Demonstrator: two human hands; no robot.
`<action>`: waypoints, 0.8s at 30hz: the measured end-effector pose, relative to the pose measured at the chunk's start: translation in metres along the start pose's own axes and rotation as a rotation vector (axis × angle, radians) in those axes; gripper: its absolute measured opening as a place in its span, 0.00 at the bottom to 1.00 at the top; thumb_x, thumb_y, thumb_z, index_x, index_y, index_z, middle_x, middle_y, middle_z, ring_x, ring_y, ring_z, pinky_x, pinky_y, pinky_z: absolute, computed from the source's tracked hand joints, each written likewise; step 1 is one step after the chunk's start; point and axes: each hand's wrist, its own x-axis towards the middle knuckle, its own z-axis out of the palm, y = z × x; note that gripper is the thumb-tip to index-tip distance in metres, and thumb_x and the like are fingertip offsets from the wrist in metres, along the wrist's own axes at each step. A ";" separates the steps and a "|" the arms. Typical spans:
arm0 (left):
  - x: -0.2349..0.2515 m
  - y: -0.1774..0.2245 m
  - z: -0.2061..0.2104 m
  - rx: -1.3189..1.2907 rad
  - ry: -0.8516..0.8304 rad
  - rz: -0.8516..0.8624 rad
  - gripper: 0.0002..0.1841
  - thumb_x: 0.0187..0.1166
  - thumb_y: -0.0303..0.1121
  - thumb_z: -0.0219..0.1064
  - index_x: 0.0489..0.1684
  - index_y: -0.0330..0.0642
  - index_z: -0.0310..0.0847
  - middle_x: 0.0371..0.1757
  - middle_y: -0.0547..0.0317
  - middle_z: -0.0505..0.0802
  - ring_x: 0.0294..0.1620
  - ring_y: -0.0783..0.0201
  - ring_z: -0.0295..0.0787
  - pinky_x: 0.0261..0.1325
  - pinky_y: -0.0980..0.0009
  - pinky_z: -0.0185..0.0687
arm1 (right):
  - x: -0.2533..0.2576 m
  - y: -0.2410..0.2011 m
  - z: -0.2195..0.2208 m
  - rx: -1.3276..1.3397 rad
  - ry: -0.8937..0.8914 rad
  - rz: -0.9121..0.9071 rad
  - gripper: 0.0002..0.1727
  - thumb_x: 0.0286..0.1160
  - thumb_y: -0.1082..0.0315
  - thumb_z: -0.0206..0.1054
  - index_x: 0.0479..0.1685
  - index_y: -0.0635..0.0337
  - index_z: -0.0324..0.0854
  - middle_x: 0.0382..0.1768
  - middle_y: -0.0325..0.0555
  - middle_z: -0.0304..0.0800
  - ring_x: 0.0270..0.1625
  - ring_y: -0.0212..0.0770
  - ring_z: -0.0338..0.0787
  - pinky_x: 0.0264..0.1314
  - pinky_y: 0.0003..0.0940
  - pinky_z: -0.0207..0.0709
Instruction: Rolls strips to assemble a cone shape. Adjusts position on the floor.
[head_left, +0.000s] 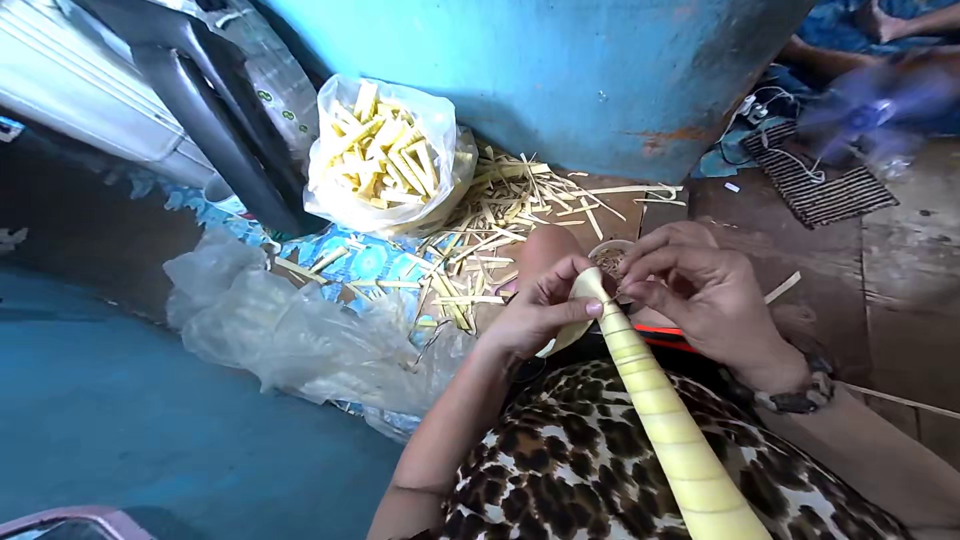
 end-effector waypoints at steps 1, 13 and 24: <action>0.000 0.000 0.000 0.000 -0.016 -0.008 0.10 0.76 0.27 0.69 0.48 0.56 0.81 0.44 0.71 0.92 0.47 0.75 0.89 0.54 0.74 0.86 | -0.001 0.002 0.001 -0.043 -0.015 0.004 0.02 0.74 0.65 0.74 0.40 0.50 0.88 0.48 0.30 0.89 0.51 0.25 0.88 0.51 0.18 0.86; 0.006 0.003 0.003 0.158 -0.095 -0.047 0.10 0.81 0.23 0.60 0.50 0.52 0.74 0.43 0.70 0.90 0.44 0.77 0.88 0.50 0.76 0.86 | 0.001 0.000 0.005 -0.220 -0.037 -0.035 0.00 0.71 0.70 0.72 0.35 0.55 0.87 0.43 0.33 0.89 0.49 0.26 0.89 0.52 0.21 0.87; -0.014 0.058 -0.065 0.729 0.573 0.133 0.08 0.83 0.27 0.64 0.54 0.41 0.81 0.44 0.65 0.92 0.41 0.73 0.90 0.48 0.68 0.90 | -0.062 0.086 -0.048 -0.837 -0.538 0.619 0.27 0.74 0.46 0.74 0.56 0.62 0.90 0.58 0.62 0.90 0.65 0.64 0.87 0.69 0.67 0.76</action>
